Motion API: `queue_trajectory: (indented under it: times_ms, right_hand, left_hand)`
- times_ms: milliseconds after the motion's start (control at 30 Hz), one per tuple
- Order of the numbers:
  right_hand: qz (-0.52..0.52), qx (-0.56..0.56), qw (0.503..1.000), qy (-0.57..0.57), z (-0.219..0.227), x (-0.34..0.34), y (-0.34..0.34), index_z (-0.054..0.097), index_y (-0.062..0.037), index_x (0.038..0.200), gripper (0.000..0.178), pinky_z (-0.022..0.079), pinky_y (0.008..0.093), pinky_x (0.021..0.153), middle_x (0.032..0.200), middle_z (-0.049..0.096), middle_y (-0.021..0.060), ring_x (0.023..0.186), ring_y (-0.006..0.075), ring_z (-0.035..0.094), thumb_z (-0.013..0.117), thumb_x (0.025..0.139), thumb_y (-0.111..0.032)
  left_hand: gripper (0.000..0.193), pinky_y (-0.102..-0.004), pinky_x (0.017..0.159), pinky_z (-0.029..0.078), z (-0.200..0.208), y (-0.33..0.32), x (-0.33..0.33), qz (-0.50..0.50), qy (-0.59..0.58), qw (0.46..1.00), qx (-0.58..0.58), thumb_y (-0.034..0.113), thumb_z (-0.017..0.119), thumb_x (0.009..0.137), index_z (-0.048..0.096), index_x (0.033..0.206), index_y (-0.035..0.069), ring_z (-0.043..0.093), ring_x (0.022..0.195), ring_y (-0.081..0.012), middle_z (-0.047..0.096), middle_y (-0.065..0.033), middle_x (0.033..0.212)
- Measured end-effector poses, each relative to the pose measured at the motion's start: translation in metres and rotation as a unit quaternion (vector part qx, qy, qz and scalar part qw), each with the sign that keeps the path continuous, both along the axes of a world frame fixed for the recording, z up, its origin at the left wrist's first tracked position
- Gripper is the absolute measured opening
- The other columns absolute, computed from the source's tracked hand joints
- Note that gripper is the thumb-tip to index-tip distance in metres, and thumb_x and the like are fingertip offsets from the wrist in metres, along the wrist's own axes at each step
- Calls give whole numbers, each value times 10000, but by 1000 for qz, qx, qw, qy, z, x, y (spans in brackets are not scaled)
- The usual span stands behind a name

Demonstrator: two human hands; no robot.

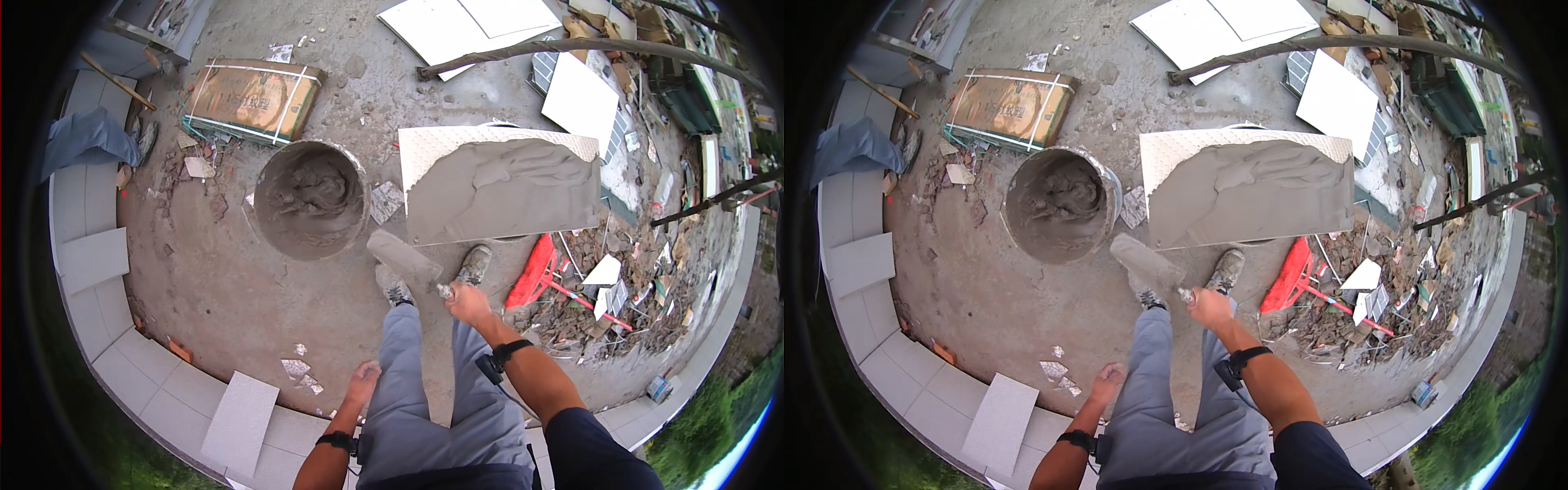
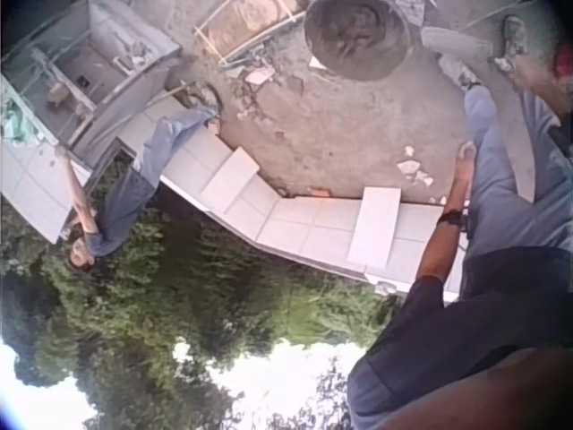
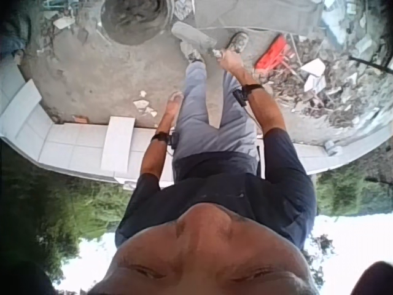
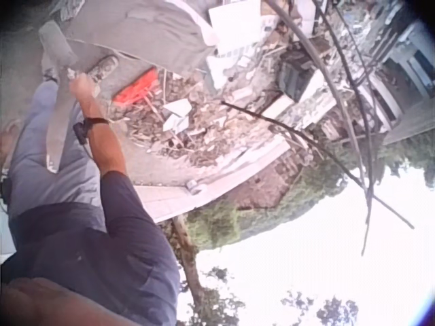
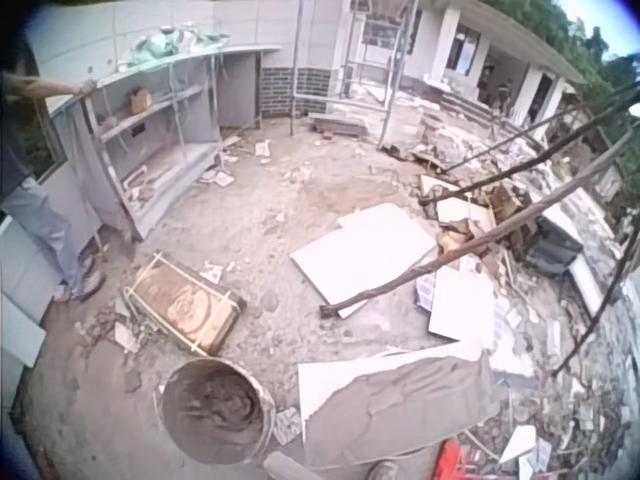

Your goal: Applying mortar to the back of a large tile and then fixing the tile onto a wall ledge.

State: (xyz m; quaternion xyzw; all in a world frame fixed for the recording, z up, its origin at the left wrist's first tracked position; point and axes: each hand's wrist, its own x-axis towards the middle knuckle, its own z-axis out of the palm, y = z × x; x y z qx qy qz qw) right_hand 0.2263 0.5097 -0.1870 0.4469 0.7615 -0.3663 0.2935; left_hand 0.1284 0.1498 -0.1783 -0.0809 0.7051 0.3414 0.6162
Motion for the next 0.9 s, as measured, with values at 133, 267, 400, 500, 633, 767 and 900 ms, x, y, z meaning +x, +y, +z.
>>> queue_trajectory:
  times_ms: [133, 267, 400, 500, 633, 767, 900]
  right_hand:
    - [-28, -45, 996, 68, 24, 1, -2, 606, -72, 888, 286, 503, 489, 734, 820, 674, 193, 822, 407, 652, 661, 783, -332]
    - [-74, 5, 993, 89, 63, -25, 46, 566, -54, 905, 344, 491, 503, 701, 781, 661, 188, 783, 412, 646, 680, 795, -359]
    - [-62, 122, 985, 105, 52, -63, 85, 527, -49, 964, 356, 489, 510, 666, 765, 663, 173, 756, 405, 648, 674, 820, -340]
    - [-43, 142, 984, 95, 23, -88, 69, 524, -53, 980, 335, 495, 511, 673, 771, 670, 171, 760, 405, 652, 661, 828, -318]
    - [-69, 48, 989, 126, -6, -67, 22, 527, -26, 933, 344, 487, 485, 685, 781, 651, 194, 778, 408, 644, 672, 804, -311]
    - [-108, -22, 984, 137, 12, -34, -9, 543, -25, 902, 356, 483, 475, 688, 785, 645, 197, 772, 395, 644, 685, 788, -331]
    - [2, 99, 992, 82, 25, -9, 38, 524, -61, 949, 281, 511, 513, 638, 751, 664, 182, 718, 406, 659, 635, 820, -284]
  left_hand:
    - [236, -289, 894, 469, 0, -9, -3, 6, 25, 999, 26, 165, 620, 926, 622, 1099, 5, 605, 978, -143, 668, -69, 1018]
    - [229, -286, 880, 475, 0, -9, -3, -15, 42, 999, 13, 171, 625, 925, 627, 1091, 13, 608, 945, -138, 672, -57, 981]
    - [254, -290, 882, 477, -9, -12, 1, -6, 22, 999, 23, 179, 619, 929, 622, 1117, 7, 616, 954, -142, 678, -66, 990]
    - [243, -258, 839, 473, -13, -11, 8, 18, 15, 1000, 21, 139, 621, 913, 617, 1125, 21, 596, 909, -108, 659, -34, 962]
    - [254, -261, 832, 478, -7, 9, 12, 4, 9, 1000, 27, 140, 627, 909, 612, 1134, 20, 597, 903, -108, 660, -40, 962]
    - [265, -258, 804, 481, -9, -2, 12, 24, 4, 999, 32, 122, 627, 898, 606, 1142, 21, 595, 880, -111, 657, -34, 948]
    - [256, -250, 778, 479, -15, -20, 11, 37, -5, 999, 25, 133, 623, 903, 606, 1133, 22, 588, 840, -112, 649, -19, 925]
